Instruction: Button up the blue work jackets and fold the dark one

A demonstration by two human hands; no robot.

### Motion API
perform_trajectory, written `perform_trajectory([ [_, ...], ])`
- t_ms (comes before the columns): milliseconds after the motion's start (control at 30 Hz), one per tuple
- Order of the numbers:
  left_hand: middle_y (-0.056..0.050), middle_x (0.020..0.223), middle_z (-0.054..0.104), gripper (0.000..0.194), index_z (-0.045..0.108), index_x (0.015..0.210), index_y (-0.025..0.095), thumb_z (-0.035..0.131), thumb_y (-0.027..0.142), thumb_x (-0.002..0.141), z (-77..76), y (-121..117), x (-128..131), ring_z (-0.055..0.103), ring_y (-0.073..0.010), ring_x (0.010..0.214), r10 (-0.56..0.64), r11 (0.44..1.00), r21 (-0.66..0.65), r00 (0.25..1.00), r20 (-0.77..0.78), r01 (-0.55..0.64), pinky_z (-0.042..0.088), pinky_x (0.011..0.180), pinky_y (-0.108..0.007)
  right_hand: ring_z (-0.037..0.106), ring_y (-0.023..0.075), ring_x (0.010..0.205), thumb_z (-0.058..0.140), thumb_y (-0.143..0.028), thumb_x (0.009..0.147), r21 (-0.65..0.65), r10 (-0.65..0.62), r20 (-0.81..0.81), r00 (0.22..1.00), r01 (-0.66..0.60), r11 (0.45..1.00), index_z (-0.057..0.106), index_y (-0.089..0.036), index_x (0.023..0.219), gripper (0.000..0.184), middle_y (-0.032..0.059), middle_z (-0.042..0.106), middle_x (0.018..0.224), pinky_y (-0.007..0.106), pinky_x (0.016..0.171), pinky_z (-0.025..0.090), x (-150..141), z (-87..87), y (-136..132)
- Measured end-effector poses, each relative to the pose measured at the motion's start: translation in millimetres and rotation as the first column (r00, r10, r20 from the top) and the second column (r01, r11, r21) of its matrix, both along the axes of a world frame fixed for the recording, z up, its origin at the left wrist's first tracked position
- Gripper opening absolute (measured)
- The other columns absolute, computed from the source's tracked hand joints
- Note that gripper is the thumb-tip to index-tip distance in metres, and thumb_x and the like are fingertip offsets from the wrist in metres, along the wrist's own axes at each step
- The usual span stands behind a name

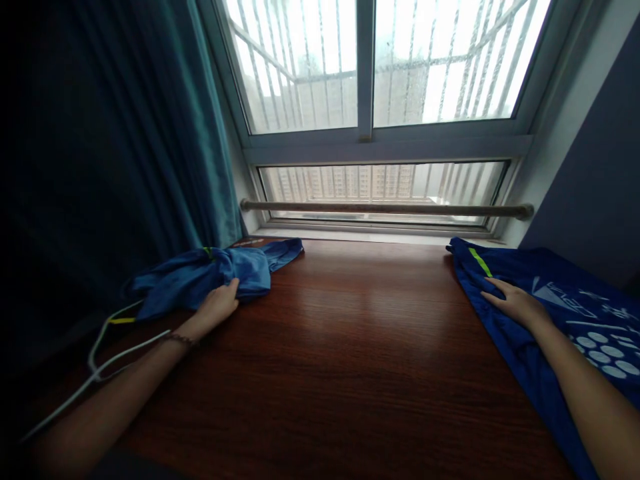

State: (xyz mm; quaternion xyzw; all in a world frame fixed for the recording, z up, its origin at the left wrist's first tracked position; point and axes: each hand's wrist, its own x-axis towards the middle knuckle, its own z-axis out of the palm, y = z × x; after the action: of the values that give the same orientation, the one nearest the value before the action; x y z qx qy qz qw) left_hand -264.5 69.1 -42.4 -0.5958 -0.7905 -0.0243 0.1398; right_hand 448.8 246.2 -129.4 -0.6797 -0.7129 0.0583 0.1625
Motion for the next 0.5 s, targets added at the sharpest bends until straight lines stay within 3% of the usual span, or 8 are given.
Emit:
perform_trajectory([
  [100, -0.016, 0.090, 0.061, 0.031, 0.045, 0.106, 0.005, 0.036, 0.011, 0.078, 11.1, 29, 17, 0.058, -0.0228, 0.084, -0.054, 0.997, -0.054, 0.993, 0.107, 0.060, 0.043, 0.074, -0.029, 0.040, 0.0280, 0.117, 0.043, -0.066, 0.069, -0.007, -0.033, -0.001, 0.999, 0.033, 0.999, 0.037, -0.030, 0.129, 0.070, 0.0070, 0.040, 0.132, 0.038, 0.095, 0.030, 3, -3.4, 2],
  [200, -0.015, 0.088, 0.062, 0.027, 0.047, 0.102, 0.008, 0.038, 0.021, 0.080, 16.8, 50, 63, 0.059, -0.0224, 0.083, -0.094, 0.996, 0.013, 0.985, 0.146, 0.094, 0.042, 0.073, -0.028, 0.042, 0.0285, 0.115, 0.045, -0.065, 0.067, -0.012, -0.057, -0.004, 0.998, 0.057, 0.998, 0.038, -0.031, 0.128, 0.070, 0.0070, 0.040, 0.132, 0.038, 0.093, 0.032, 5, -6.0, 5],
  [267, -0.014, 0.086, 0.062, 0.023, 0.049, 0.097, 0.010, 0.040, 0.022, 0.080, 16.8, 54, 106, 0.059, -0.0216, 0.082, -0.231, 0.972, 0.085, 0.943, 0.238, 0.217, 0.042, 0.072, -0.028, 0.043, 0.0294, 0.114, 0.045, -0.065, 0.067, -0.006, -0.062, -0.006, 0.998, 0.062, 0.998, 0.039, -0.031, 0.128, 0.071, 0.0079, 0.041, 0.131, 0.038, 0.091, 0.033, 6, -6.6, 6],
  [333, -0.011, 0.085, 0.061, 0.018, 0.050, 0.093, 0.012, 0.042, 0.021, 0.079, 15.9, 45, 153, 0.058, -0.0191, 0.080, -0.433, 0.900, 0.113, 0.830, 0.351, 0.421, 0.042, 0.069, -0.026, 0.045, 0.0308, 0.112, 0.045, -0.066, 0.066, -0.001, -0.079, -0.005, 0.997, 0.079, 0.997, 0.041, -0.030, 0.128, 0.072, 0.0090, 0.042, 0.131, 0.039, 0.089, 0.035, 7, -6.1, 5],
  [367, -0.009, 0.084, 0.061, 0.017, 0.050, 0.092, 0.013, 0.045, 0.022, 0.078, 16.3, 37, 175, 0.058, -0.0174, 0.077, -0.547, 0.824, 0.109, 0.728, 0.414, 0.556, 0.042, 0.067, -0.025, 0.045, 0.0313, 0.111, 0.045, -0.067, 0.066, 0.001, -0.090, -0.003, 0.996, 0.090, 0.996, 0.041, -0.030, 0.127, 0.072, 0.0094, 0.042, 0.130, 0.040, 0.088, 0.035, 6, -5.4, 5],
  [400, -0.007, 0.083, 0.061, 0.018, 0.050, 0.092, 0.013, 0.048, 0.025, 0.078, 17.6, 26, 196, 0.058, -0.0158, 0.074, -0.642, 0.713, 0.092, 0.595, 0.484, 0.695, 0.041, 0.065, -0.023, 0.046, 0.0317, 0.110, 0.045, -0.068, 0.065, 0.003, -0.102, -0.001, 0.995, 0.102, 0.995, 0.042, -0.030, 0.127, 0.072, 0.0095, 0.043, 0.129, 0.040, 0.088, 0.036, 6, -4.6, 4],
  [433, -0.005, 0.081, 0.061, 0.022, 0.050, 0.093, 0.014, 0.050, 0.029, 0.078, 20.1, 14, 213, 0.057, -0.0140, 0.070, -0.690, 0.572, 0.048, 0.448, 0.569, 0.819, 0.041, 0.061, -0.022, 0.047, 0.0320, 0.109, 0.045, -0.068, 0.065, 0.005, -0.112, 0.000, 0.994, 0.112, 0.994, 0.042, -0.031, 0.127, 0.073, 0.0093, 0.043, 0.129, 0.040, 0.087, 0.036, 5, -3.7, 3],
  [500, 0.000, 0.077, 0.061, 0.039, 0.044, 0.109, 0.017, 0.054, 0.037, 0.077, 28.7, -10, 237, 0.056, -0.0103, 0.062, -0.647, 0.266, 0.000, 0.179, 0.742, 0.964, 0.041, 0.056, -0.018, 0.047, 0.0322, 0.109, 0.045, -0.068, 0.065, 0.015, -0.112, 0.001, 0.994, 0.112, 0.994, 0.043, -0.031, 0.126, 0.072, 0.0087, 0.044, 0.128, 0.041, 0.088, 0.036, 3, -2.5, 0],
])
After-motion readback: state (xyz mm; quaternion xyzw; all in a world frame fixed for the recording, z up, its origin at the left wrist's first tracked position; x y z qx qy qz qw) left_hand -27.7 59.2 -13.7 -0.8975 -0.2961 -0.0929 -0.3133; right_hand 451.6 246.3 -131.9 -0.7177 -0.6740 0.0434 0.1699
